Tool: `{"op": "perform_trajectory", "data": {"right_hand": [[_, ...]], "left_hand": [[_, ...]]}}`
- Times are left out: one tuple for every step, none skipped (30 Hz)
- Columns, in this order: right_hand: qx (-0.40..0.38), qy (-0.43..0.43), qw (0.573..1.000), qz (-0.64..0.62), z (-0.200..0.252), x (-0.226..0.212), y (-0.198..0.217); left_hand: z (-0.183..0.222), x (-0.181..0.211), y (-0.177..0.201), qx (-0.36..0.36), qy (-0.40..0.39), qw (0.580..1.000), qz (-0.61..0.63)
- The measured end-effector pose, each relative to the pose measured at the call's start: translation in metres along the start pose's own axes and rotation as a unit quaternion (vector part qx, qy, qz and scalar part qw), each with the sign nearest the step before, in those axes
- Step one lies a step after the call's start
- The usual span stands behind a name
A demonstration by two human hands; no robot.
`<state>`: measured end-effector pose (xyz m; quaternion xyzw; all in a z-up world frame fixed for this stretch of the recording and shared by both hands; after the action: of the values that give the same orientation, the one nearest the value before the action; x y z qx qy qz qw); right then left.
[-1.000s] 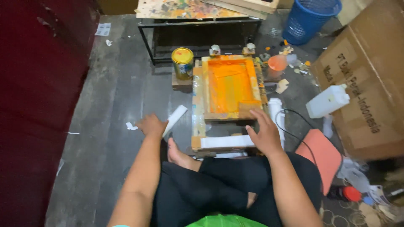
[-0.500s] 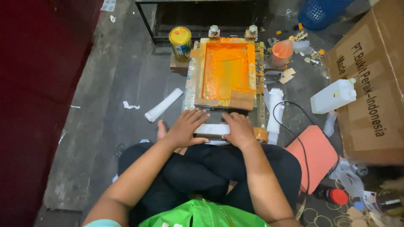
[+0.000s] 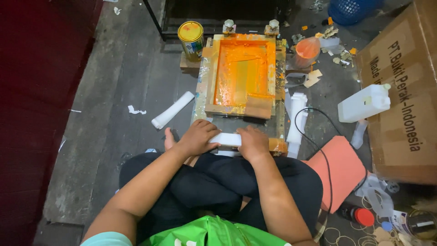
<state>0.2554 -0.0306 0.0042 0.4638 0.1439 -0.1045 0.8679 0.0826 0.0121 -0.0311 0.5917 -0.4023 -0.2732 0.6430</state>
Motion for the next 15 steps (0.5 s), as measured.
{"op": "perform_trajectory", "data": {"right_hand": [[0.0, 0.0, 1.0, -0.001, -0.005, 0.002, -0.004], [0.003, 0.0, 1.0, 0.004, -0.009, 0.004, -0.007], [0.007, 0.0, 1.0, 0.009, -0.013, 0.006, -0.011], [0.007, 0.0, 1.0, 0.009, -0.01, 0.004, -0.008], [0.008, -0.006, 1.0, 0.008, -0.007, 0.001, -0.006], [0.01, -0.011, 1.0, 0.009, -0.004, -0.001, -0.003], [0.011, -0.011, 1.0, 0.01, -0.004, -0.002, -0.003], [0.013, -0.012, 1.0, 0.009, -0.004, -0.003, -0.003], [0.016, -0.014, 1.0, 0.009, -0.004, -0.003, -0.004], [0.016, -0.014, 1.0, 0.01, -0.005, -0.004, -0.004], [0.013, -0.015, 1.0, 0.011, -0.007, -0.003, -0.004], [0.01, -0.015, 1.0, 0.011, -0.008, -0.003, -0.006], [0.01, -0.015, 1.0, 0.012, -0.01, -0.003, -0.008], [0.017, -0.015, 1.0, 0.011, -0.011, -0.002, -0.009], [0.025, -0.015, 1.0, 0.011, -0.012, -0.001, -0.009]], "left_hand": [[0.001, 0.0, 0.001, 0.0, 0.0, 1.0, 0.0], [0.001, 0.001, 0.002, 0.002, -0.002, 1.0, 0.003], [0.002, 0.001, 0.004, 0.003, -0.004, 1.0, 0.006], [0.002, 0.0, 0.001, 0.004, -0.005, 1.0, 0.006], [0.002, -0.002, -0.002, 0.009, -0.008, 1.0, -0.001], [0.003, -0.003, -0.004, 0.016, -0.009, 1.0, -0.007], [0.003, -0.004, -0.005, 0.017, -0.009, 1.0, -0.007], [0.004, -0.004, -0.006, 0.028, -0.012, 0.999, -0.01], [0.005, -0.004, -0.006, 0.038, -0.016, 0.999, -0.012], [0.005, -0.003, -0.003, 0.039, -0.015, 0.999, -0.012], [0.005, -0.002, -0.003, 0.024, -0.011, 1.0, -0.006], [0.004, -0.001, -0.003, 0.009, -0.007, 1.0, 0.0], [0.005, -0.001, -0.002, 0.01, -0.006, 1.0, 0.001], [0.005, -0.001, -0.002, 0.002, -0.002, 1.0, 0.004], [0.004, 0.0, -0.002, -0.006, 0.001, 1.0, 0.008]]}}
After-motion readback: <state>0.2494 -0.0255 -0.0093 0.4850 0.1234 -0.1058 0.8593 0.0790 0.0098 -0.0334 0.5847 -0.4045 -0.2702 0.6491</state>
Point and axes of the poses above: each hand's wrist, its own z-axis away from the middle knuckle, its own y-axis out of the back of the hand, x = y × z, the point moved 7 cm from there along -z, towards the middle knuckle, and after that the axes turned 8 degrees about -x, right-handed, at the moved point
